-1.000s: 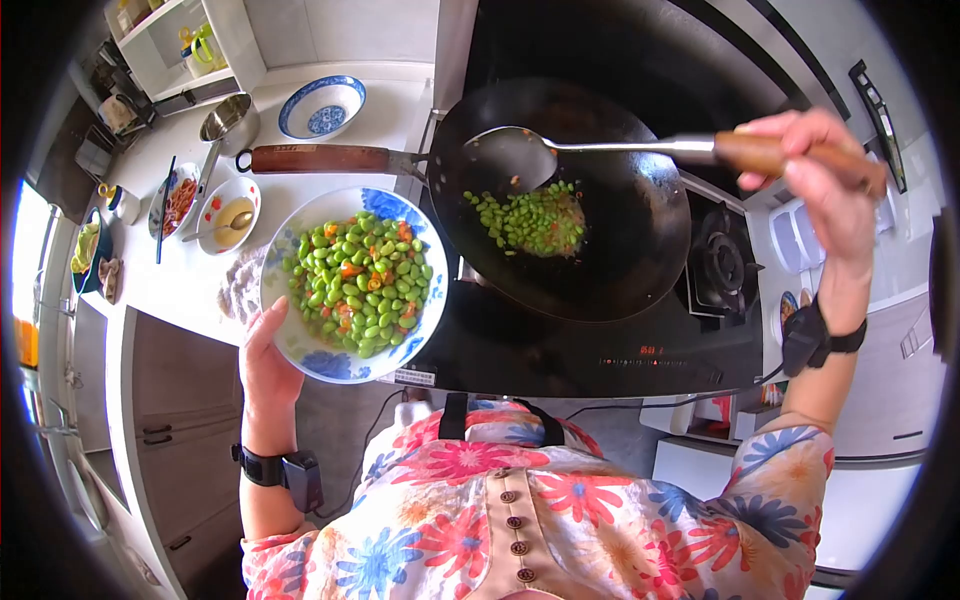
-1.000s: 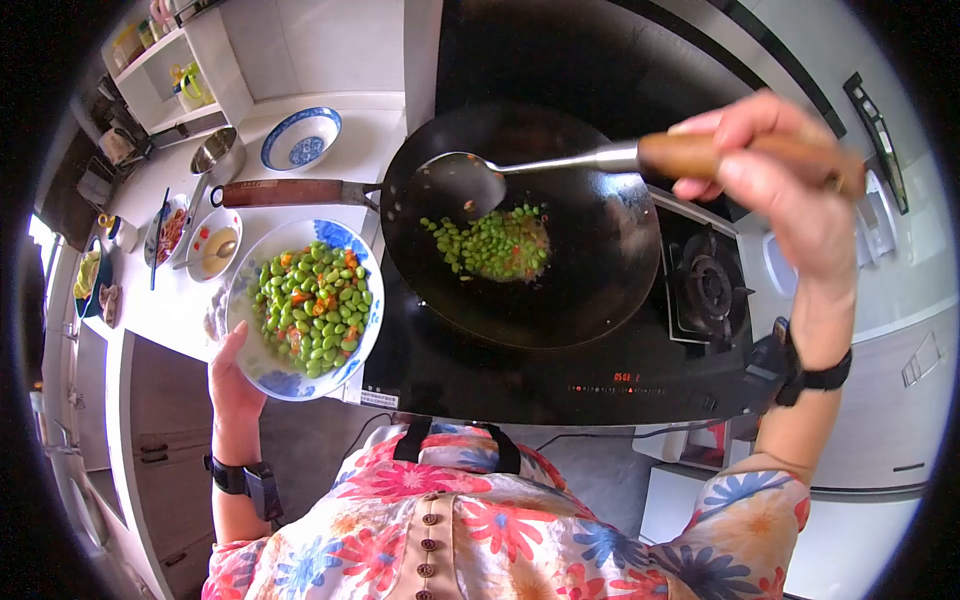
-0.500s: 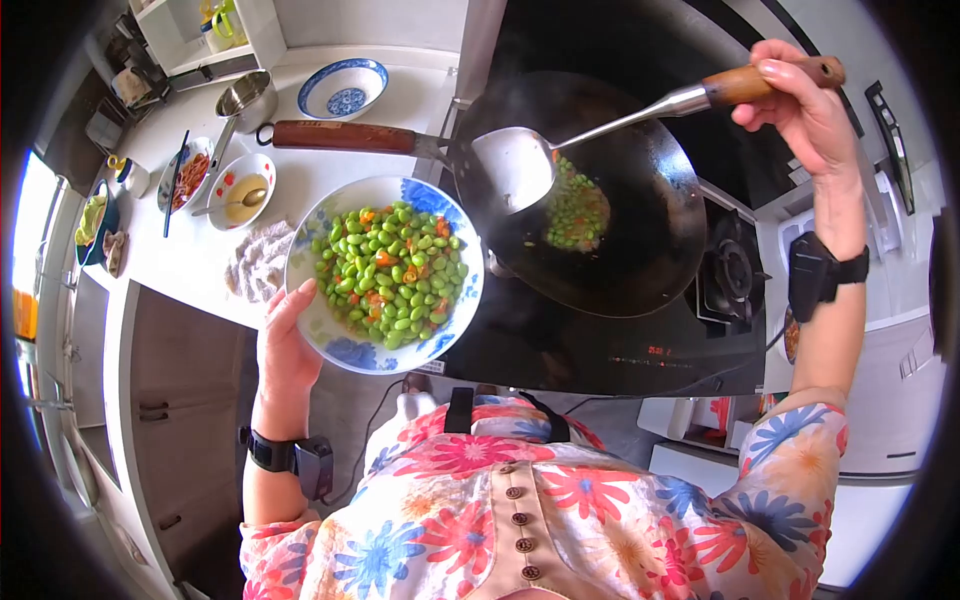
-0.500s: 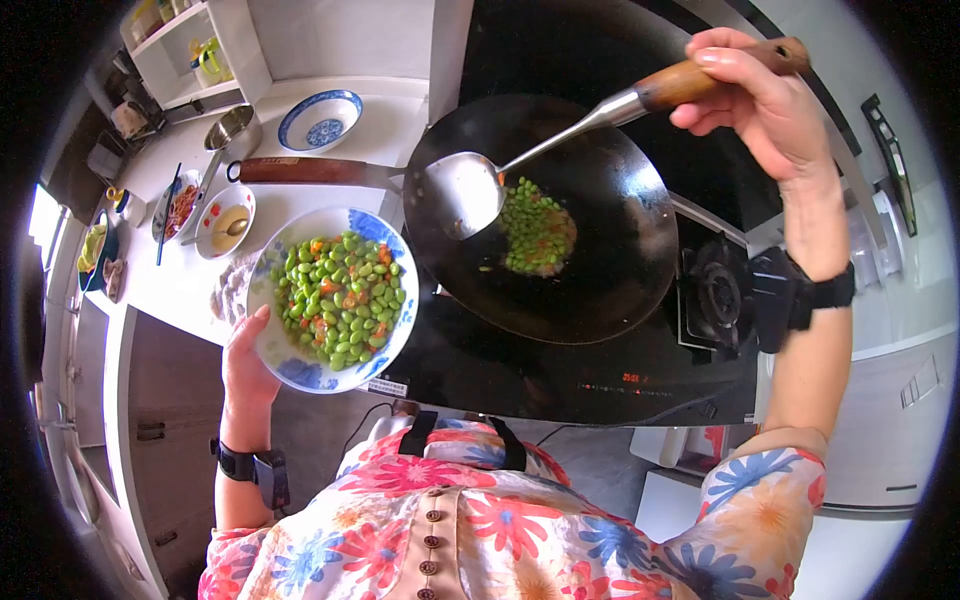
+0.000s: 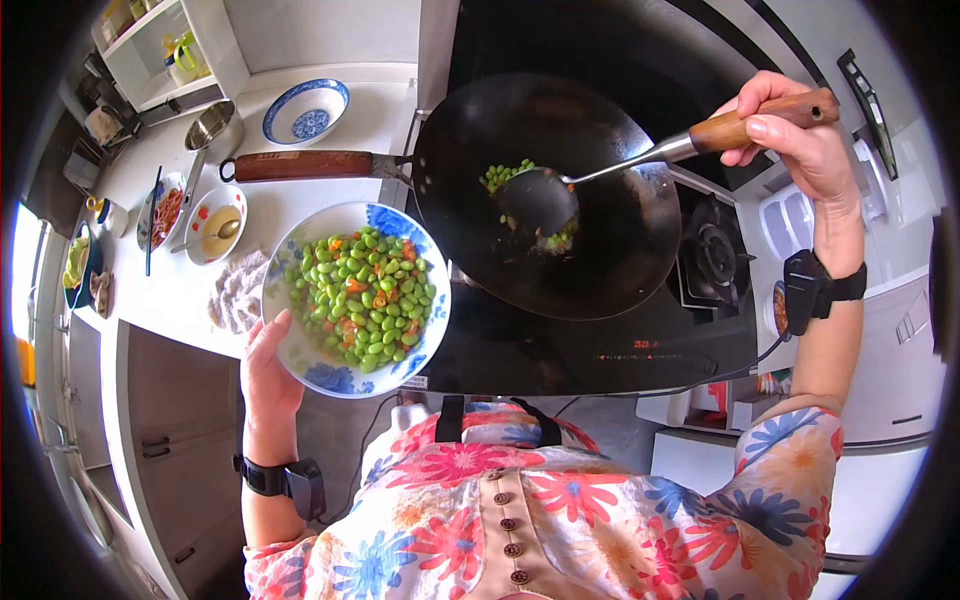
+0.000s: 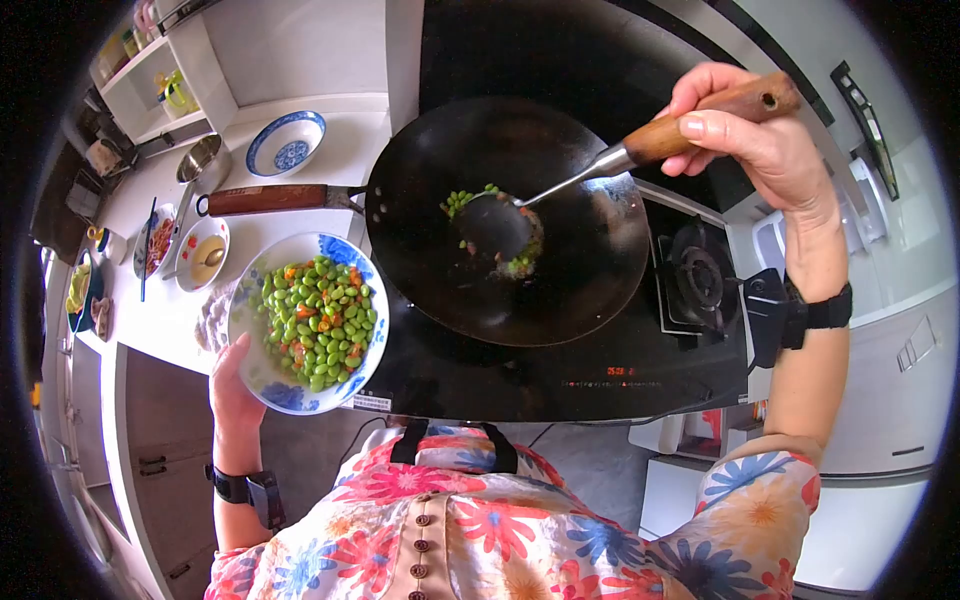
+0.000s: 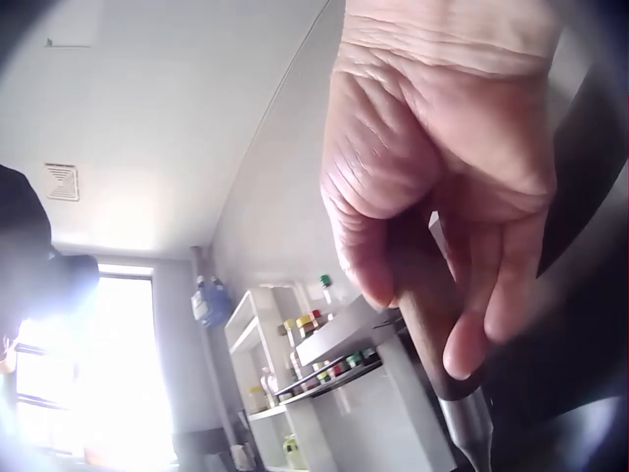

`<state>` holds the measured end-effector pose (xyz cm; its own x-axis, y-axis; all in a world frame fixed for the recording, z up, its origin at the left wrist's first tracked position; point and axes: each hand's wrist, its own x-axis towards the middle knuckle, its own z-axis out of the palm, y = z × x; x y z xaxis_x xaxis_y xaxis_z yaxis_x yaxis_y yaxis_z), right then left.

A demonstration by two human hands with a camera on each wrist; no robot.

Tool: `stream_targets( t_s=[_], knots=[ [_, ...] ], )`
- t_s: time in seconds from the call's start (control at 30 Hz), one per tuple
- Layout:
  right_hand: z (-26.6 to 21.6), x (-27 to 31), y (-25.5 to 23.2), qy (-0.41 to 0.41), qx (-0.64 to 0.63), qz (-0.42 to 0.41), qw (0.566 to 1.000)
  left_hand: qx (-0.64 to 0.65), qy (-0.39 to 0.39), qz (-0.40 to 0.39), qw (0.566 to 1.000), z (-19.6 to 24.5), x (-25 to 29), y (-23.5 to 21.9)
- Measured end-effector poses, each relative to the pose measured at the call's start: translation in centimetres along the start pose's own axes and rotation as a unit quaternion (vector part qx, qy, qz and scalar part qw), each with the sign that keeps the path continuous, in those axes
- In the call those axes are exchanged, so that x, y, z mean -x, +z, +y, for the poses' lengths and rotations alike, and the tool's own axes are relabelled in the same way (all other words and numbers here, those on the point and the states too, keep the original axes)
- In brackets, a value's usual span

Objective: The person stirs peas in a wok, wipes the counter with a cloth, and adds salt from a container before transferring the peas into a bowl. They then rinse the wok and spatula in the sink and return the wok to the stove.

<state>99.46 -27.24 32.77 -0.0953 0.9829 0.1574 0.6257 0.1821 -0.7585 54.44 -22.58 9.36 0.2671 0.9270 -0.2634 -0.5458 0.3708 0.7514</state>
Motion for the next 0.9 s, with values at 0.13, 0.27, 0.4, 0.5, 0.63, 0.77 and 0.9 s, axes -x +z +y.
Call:
stream_targets(
  t_s=[0.13, 0.27, 0.4, 0.5, 0.63, 0.77, 0.9],
  knots=[
    [2.7, 3.3, -4.2, 0.118, -0.072, 0.171, 0.976, -0.005, -0.003, 0.001, 1.000, 0.0, 0.0, -0.1],
    [5.7, 7.2, -8.8, 0.171, -0.078, 0.221, 0.957, -0.001, -0.004, -0.001, 1.000, 0.2, 0.1, -0.2],
    [10.6, 9.6, -4.0, 0.211, -0.195, 0.301, 0.909, -0.004, 0.007, -0.004, 1.000, 0.5, 0.3, 0.0],
    [15.4, 10.3, 4.1, 0.164, -0.386, 0.302, 0.856, 0.005, 0.013, 0.001, 1.000, 0.4, 0.3, 0.4],
    [14.6, 9.7, 8.7, 0.182, -0.445, 0.363, 0.798, -0.007, 0.012, -0.014, 1.000, 0.8, 0.1, 1.0],
    [14.0, 10.3, 9.3, 0.168, -0.497, 0.366, 0.769, 0.016, 0.018, -0.005, 1.000, 0.9, -0.4, 2.3],
    [12.3, 10.7, 7.7, 0.132, -0.480, 0.369, 0.785, -0.003, 0.033, -0.038, 0.999, 1.1, -1.2, 3.8]
  ],
)
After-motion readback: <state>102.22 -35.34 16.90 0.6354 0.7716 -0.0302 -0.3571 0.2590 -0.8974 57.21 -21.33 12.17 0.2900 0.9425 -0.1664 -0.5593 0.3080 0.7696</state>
